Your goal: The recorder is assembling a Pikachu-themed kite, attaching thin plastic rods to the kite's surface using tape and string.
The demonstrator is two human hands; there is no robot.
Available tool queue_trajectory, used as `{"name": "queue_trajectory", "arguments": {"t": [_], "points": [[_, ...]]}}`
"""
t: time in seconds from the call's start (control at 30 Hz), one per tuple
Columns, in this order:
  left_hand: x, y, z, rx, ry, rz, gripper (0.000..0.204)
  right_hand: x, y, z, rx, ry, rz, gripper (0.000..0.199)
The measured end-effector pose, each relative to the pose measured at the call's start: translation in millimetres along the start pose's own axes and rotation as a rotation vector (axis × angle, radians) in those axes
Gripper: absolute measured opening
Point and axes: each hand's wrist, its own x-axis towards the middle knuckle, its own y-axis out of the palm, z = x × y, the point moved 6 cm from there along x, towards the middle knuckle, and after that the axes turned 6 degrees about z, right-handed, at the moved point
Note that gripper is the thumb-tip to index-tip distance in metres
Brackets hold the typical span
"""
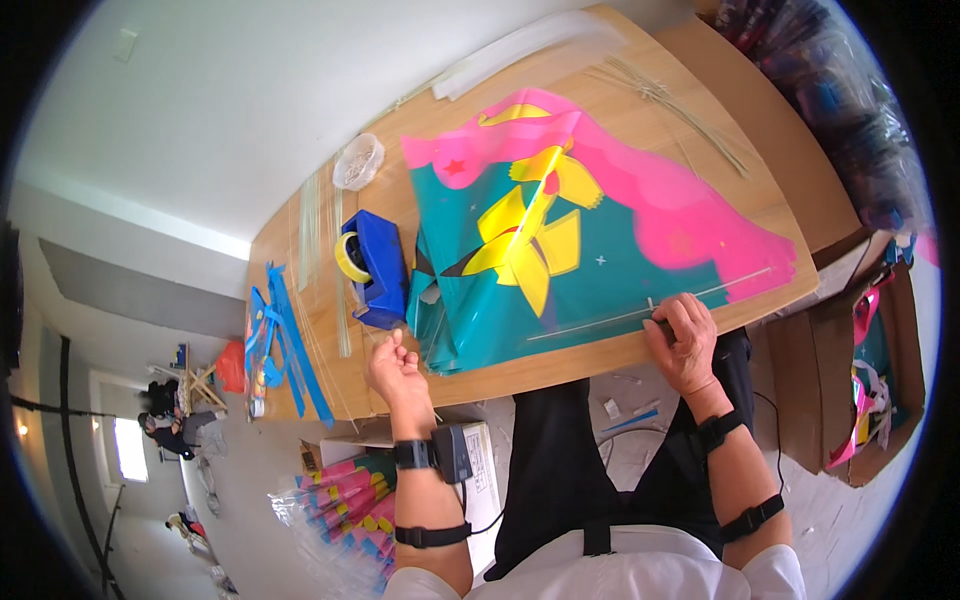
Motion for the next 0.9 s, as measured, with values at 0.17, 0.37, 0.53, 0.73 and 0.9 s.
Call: {"name": "queue_trajectory", "arguments": {"t": [0.17, 0.37, 0.53, 0.73, 0.9], "points": [[-78, 63, 20, -0.087, -0.07, 0.304, 0.033, -10, -20, -29, 0.287, 0.246, -0.096, 0.011], [-190, 149, 92, -0.034, -0.351, 0.753, 0.028, -22, -51, -50, 0.29, 0.262, -0.185, 0.011], [-217, 179, 129, 0.039, -0.449, 0.811, 0.024, -23, -52, -53, 0.276, 0.233, -0.166, 0.013], [-219, 181, 142, 0.089, -0.468, 0.784, 0.02, -19, -47, -53, 0.195, 0.195, -0.155, 0.017], [-221, 181, 147, 0.115, -0.463, 0.759, 0.018, -20, -46, -54, 0.143, 0.166, -0.136, 0.016]]}}
